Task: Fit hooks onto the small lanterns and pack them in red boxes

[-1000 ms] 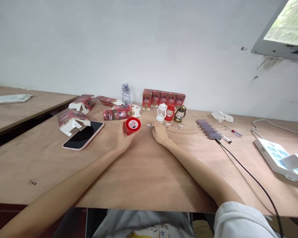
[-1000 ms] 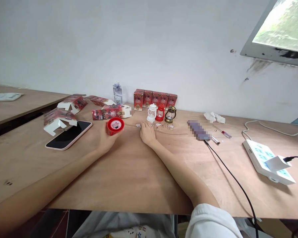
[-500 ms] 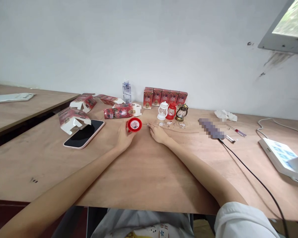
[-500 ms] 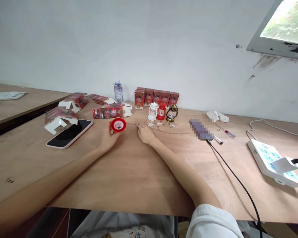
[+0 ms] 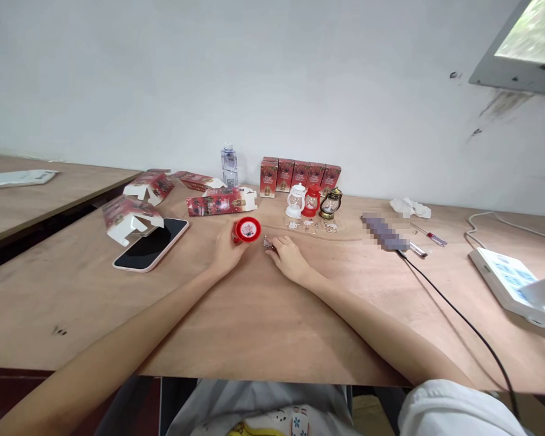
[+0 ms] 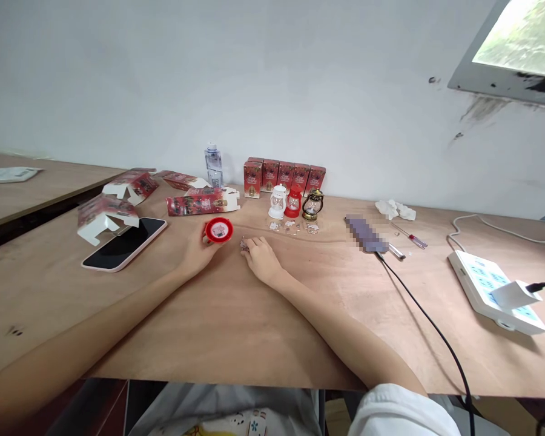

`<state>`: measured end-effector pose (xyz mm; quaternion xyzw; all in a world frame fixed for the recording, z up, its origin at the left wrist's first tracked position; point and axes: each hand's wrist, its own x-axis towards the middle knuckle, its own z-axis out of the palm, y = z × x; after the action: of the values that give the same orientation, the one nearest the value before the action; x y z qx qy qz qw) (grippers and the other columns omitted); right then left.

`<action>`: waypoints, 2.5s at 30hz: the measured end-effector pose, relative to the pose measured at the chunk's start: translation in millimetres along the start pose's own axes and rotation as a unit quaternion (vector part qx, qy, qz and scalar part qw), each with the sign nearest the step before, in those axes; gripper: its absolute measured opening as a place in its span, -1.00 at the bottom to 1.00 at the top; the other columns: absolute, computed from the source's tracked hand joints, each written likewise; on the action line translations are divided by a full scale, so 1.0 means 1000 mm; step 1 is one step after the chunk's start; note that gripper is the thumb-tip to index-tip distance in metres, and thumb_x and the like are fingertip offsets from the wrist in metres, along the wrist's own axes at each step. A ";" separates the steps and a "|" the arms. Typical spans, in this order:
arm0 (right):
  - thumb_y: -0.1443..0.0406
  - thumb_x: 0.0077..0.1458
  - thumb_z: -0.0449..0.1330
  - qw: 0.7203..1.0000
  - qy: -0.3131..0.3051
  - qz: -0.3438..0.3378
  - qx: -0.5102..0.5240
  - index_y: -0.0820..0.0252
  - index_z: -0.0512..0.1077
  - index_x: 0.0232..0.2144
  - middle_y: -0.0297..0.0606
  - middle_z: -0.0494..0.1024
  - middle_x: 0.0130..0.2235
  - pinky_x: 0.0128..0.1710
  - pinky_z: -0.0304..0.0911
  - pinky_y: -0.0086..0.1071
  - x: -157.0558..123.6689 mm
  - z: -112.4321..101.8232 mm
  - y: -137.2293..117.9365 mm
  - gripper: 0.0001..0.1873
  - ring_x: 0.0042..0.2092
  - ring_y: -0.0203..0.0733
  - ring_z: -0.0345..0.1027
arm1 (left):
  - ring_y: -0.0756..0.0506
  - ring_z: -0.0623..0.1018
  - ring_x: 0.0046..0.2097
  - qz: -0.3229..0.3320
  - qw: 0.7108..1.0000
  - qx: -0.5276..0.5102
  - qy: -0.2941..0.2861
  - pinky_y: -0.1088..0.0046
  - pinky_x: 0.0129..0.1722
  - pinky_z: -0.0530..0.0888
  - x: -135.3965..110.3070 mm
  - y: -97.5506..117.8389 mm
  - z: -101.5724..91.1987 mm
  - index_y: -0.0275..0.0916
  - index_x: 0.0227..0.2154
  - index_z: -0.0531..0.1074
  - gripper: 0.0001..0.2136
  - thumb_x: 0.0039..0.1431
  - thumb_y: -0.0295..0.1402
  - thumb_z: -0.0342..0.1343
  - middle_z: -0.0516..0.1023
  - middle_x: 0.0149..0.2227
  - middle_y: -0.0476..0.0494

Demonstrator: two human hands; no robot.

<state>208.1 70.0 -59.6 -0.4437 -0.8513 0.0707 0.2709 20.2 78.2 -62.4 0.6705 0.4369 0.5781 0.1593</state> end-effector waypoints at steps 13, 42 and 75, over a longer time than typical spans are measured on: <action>0.50 0.06 0.12 0.997 0.025 0.019 0.075 0.20 0.46 -0.23 -0.20 0.56 -0.20 -0.08 0.27 -0.32 0.000 0.005 0.009 -0.77 -0.13 -0.19 0.39 | -0.18 0.49 -0.06 0.048 0.997 0.039 -0.045 0.19 -0.05 0.43 0.001 0.015 -0.002 -0.22 -0.17 0.39 -0.69 -0.02 -0.33 0.23 0.51 -0.12 -0.19; 0.46 -0.03 0.15 0.973 0.049 0.105 0.199 0.21 0.50 -0.44 -0.30 0.57 -0.37 -0.25 0.35 -0.38 0.005 0.001 0.013 -0.86 -0.36 -0.28 0.43 | -0.18 0.45 0.00 0.126 0.977 0.113 -0.132 0.20 0.00 0.40 -0.001 0.022 -0.005 -0.19 -0.13 0.38 -0.70 0.02 -0.44 0.15 0.45 -0.07 -0.18; 0.41 0.24 -0.03 0.951 0.220 -0.210 0.056 0.09 0.43 -0.40 -0.26 0.57 -0.37 -0.20 0.27 -0.29 -0.010 -0.003 0.003 -0.73 -0.24 -0.19 0.35 | -0.22 0.51 -0.07 0.101 0.959 0.154 -0.217 0.18 0.00 0.34 0.001 0.019 -0.018 -0.15 -0.07 0.33 -0.54 -0.13 -0.38 0.17 0.52 -0.06 -0.11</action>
<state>216.6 63.8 -61.7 -0.2440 -0.8390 -0.0400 0.4847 11.6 62.9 -42.7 0.8368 0.4059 0.3573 0.0860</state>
